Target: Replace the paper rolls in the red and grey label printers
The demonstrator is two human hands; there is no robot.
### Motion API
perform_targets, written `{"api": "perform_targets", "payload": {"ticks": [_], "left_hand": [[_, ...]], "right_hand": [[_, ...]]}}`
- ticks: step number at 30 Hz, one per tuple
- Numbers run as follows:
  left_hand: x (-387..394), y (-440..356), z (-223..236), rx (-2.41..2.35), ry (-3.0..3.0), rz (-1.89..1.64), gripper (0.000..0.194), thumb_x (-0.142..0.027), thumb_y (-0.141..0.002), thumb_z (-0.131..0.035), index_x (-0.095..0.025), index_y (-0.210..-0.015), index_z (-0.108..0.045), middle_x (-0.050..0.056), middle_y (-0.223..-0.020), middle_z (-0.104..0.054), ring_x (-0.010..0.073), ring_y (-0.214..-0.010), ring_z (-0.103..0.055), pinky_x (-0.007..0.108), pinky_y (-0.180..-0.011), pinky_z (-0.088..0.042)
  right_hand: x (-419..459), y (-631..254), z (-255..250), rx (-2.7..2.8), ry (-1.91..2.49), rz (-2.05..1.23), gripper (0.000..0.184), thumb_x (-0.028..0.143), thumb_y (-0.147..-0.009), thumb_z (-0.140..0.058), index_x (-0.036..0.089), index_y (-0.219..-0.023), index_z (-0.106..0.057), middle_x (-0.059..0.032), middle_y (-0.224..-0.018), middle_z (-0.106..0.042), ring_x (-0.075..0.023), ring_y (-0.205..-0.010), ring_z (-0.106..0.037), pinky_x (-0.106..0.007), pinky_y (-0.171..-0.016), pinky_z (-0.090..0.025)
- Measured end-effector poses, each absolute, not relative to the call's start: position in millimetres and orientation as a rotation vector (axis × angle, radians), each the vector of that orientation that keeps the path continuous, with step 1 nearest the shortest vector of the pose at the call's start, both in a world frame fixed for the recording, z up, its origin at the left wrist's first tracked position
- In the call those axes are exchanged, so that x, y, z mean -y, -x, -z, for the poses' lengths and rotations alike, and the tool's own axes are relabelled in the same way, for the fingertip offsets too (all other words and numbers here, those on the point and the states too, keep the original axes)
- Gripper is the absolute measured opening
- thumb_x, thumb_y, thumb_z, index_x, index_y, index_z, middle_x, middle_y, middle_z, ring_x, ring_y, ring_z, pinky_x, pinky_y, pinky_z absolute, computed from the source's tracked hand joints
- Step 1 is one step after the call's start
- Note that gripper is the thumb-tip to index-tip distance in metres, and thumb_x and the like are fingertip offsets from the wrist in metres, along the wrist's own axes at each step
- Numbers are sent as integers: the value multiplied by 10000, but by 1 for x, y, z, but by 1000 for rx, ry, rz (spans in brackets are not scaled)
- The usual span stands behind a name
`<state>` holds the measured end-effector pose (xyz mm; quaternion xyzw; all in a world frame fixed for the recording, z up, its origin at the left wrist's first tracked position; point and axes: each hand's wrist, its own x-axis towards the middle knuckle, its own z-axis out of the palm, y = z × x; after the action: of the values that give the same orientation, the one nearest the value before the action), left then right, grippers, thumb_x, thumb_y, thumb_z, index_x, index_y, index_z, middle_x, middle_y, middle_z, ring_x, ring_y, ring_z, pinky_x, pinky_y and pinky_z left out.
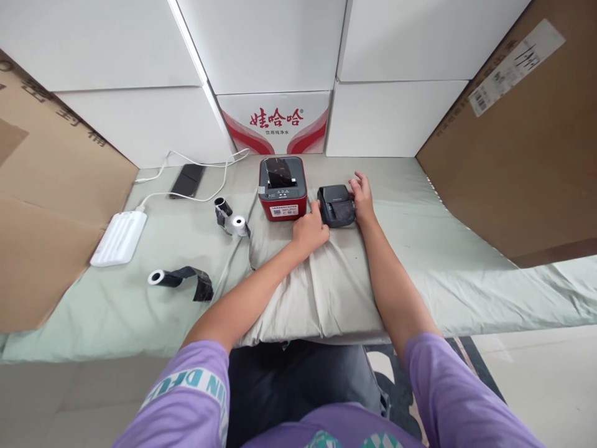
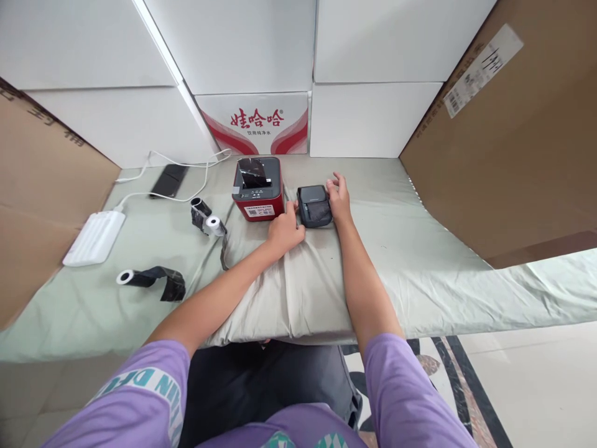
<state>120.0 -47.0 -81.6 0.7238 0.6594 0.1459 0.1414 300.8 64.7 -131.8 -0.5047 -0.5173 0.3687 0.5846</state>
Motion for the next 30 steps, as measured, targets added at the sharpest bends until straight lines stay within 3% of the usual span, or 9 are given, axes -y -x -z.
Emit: {"api": "perform_targets", "payload": {"ticks": [8, 17, 24, 30], "left_hand": [[46, -120, 81, -1879, -2100, -354, 722, -248, -852, -538, -139, -1534, -325, 157, -1041, -758, 310, -955, -756, 380, -813, -562], [44, -120, 86, -1889, -2103, -388, 653, -271, -878, -521, -158, -1500, -359, 135, -1008, -759, 288, -907, -757, 361, -780, -559], [43, -119, 87, -1865, -2078, -429, 637, -248, -903, -492, -177, -1520, -350, 130, -1065, -760, 286, -962, -752, 369, -829, -558], [43, -117, 85, -1849, -2040, -460, 585, -236, -903, -484, -174, -1478, -393, 132, -1146, -756, 287, -1000, -747, 378, -867, -559]], "right_hand": [[-64, -303, 135, 1269, 1229, -793, 848, 883, -750, -516, 312, -1377, -505, -83, -1259, -608, -230, -1007, -654, -444, -980, -539], [-61, -302, 131, 1227, 1225, -833, 807, 858, -744, -557, 309, -1335, -536, -92, -1298, -616, -248, -1047, -649, -461, -987, -543], [-60, -306, 129, 1306, 1203, -881, 655, 693, -795, -532, 297, -1316, -551, -97, -1394, -591, -281, -1085, -652, -490, -985, -540], [-56, -307, 123, 1370, 1154, -955, 606, 513, -740, -594, 307, -1309, -554, -58, -1447, -584, -297, -1151, -636, -519, -1036, -520]]}}
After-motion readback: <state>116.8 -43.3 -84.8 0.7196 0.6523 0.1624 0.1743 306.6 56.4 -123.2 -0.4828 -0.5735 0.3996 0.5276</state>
